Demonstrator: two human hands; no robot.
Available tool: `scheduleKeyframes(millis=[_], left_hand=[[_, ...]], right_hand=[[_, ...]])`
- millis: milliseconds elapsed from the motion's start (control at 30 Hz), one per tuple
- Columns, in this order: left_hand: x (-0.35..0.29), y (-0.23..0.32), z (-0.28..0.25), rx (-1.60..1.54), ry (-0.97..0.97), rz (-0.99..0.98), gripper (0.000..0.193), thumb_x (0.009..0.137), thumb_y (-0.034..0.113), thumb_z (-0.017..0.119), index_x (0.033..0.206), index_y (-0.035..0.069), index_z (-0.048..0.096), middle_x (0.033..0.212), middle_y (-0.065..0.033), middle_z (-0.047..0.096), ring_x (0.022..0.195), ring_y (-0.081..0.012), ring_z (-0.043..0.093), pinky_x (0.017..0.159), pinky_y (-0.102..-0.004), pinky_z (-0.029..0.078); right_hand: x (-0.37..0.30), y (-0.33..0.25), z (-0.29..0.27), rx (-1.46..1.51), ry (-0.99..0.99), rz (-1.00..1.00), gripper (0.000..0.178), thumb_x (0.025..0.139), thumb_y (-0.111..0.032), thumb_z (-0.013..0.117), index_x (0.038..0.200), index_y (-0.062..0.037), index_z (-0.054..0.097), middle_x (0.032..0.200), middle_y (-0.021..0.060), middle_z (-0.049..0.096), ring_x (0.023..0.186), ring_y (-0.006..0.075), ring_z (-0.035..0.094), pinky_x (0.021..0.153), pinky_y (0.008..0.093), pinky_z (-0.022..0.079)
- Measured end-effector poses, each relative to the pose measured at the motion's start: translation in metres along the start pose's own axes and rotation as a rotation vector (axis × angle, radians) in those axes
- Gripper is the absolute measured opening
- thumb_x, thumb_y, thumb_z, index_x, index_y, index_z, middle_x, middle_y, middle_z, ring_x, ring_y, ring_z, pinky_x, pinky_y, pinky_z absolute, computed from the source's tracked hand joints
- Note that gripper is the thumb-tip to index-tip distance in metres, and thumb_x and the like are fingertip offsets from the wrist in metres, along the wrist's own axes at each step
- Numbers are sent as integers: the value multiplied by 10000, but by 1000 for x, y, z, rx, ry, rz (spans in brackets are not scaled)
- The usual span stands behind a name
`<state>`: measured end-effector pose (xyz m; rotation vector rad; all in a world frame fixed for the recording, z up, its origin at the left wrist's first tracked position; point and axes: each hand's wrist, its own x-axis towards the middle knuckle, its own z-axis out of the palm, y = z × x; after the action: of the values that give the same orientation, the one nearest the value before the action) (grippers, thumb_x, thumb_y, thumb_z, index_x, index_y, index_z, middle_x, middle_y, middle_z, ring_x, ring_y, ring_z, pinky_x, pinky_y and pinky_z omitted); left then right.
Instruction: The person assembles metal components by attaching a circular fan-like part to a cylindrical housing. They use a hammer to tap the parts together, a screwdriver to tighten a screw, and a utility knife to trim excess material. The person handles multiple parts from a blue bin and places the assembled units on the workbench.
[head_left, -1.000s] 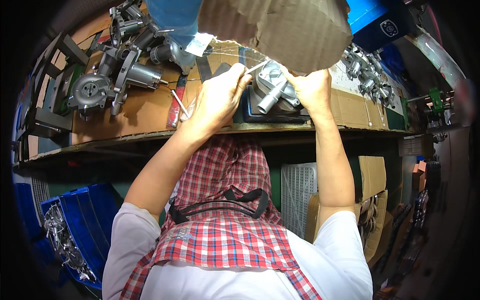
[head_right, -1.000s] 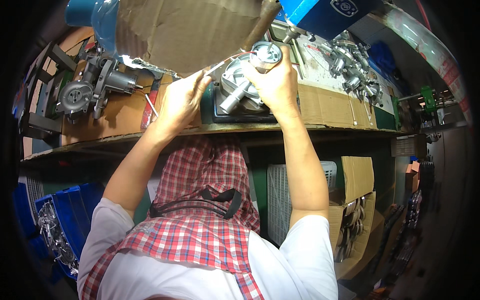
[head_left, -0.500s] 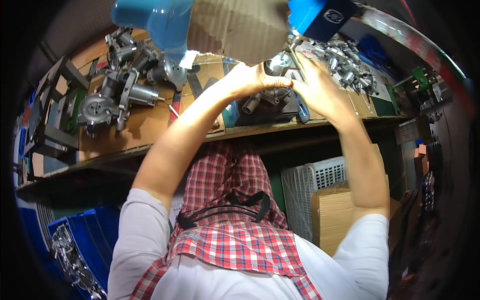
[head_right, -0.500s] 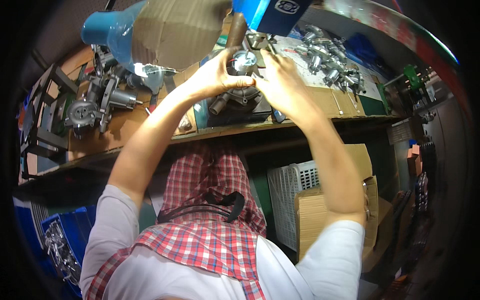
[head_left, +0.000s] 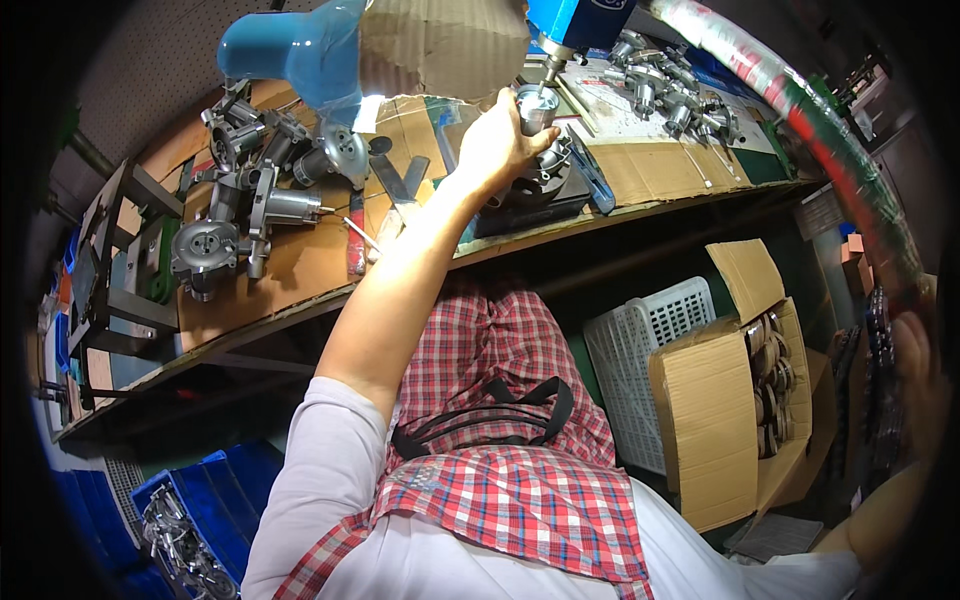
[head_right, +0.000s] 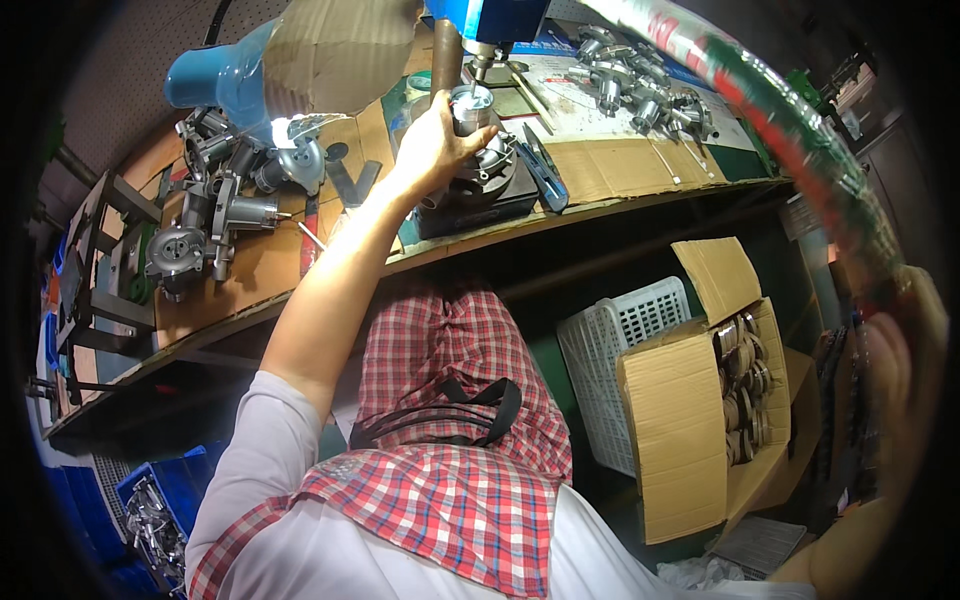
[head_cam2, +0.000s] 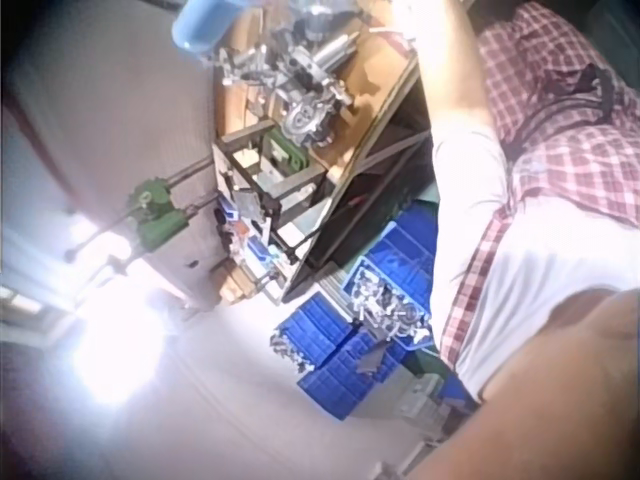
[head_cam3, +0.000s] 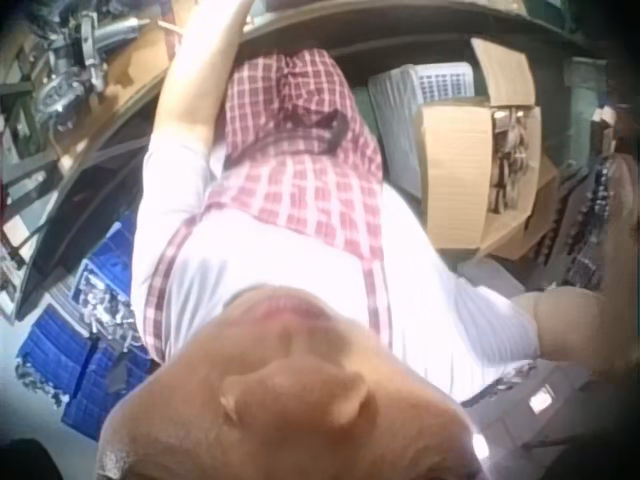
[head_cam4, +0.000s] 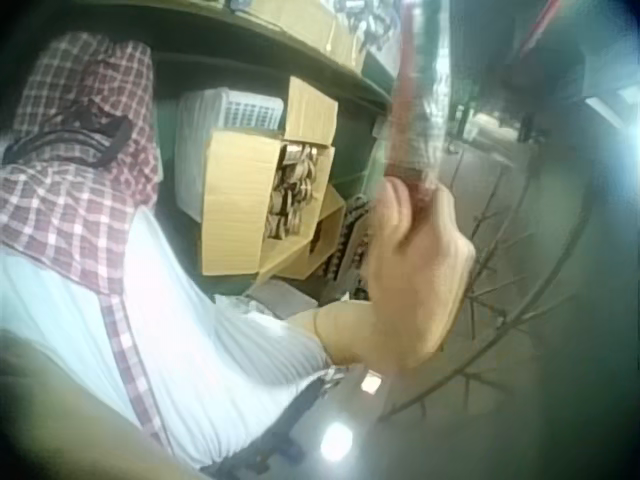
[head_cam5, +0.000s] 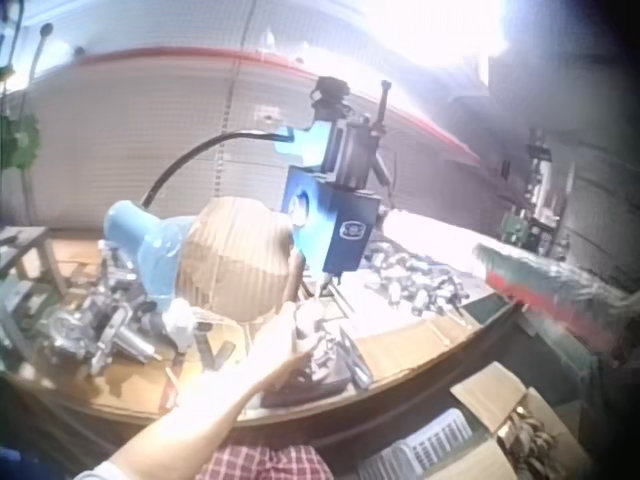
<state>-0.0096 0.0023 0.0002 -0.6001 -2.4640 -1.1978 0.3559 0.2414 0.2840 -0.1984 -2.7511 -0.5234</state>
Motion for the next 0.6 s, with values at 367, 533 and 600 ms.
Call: scheduleKeyframes(millis=[367,533,600], left_hand=[[5,6,12,-29,-5,32,699,798,486,725,1157,-43,444,936,-284,656,886,-405,667,776,-437,535],[-4,-4,-4,32,-6,-35,689,802,481,725,1159,-35,442,920,-277,659,873,-399,672,768,-436,538],[-2,-1,-3,10,-23,-27,684,803,478,725,1161,-32,441,921,-277,660,874,-398,672,768,-435,538]], right_hand=[[66,-65,-52,865,-645,372,356,906,-136,616,1202,27,504,752,37,585,485,51,495,402,186,371],[26,-87,46,771,-390,316,507,786,-95,536,1256,73,448,881,110,594,487,82,462,450,230,418],[9,-86,73,882,-331,233,501,850,-72,511,1320,49,382,753,28,535,438,40,427,404,196,381]])
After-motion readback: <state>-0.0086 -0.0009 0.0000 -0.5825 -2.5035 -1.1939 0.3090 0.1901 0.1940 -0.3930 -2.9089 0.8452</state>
